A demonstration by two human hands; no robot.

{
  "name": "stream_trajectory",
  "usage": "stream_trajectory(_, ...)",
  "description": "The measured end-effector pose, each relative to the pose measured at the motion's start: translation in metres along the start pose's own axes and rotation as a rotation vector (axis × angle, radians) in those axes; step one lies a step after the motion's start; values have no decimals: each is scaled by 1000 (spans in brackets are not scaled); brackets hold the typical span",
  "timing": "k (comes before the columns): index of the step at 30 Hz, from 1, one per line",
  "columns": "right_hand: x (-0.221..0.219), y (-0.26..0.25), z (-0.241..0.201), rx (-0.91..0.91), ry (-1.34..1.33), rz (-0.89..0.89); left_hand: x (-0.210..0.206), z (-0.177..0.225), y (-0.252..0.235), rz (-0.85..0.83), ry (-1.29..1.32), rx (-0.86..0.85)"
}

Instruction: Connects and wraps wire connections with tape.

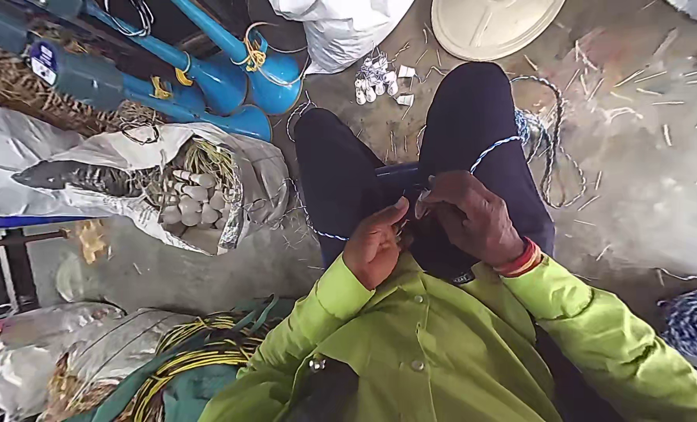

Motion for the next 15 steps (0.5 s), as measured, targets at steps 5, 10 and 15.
stream_trajectory(5, 2, -6, 13, -156, -350, 21, -2, -2, 0, -69, 74, 77)
stream_trajectory(10, -14, 6, 32, -562, -593, -24, -1, -1, -6, -75, 176, -39)
stream_trajectory(15, -13, 12, 38, -680, -706, -51, -8, 4, -1, -64, -1, -186)
Point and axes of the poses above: each hand's wrist, its own y-axis away from the middle knuckle, its own x-axis out of the back of the hand, z = x × y, the point moved 10 cm from there along -y, towards the middle knuckle, and after that the axes turned 1 degree about z, right-handed, at the moved point
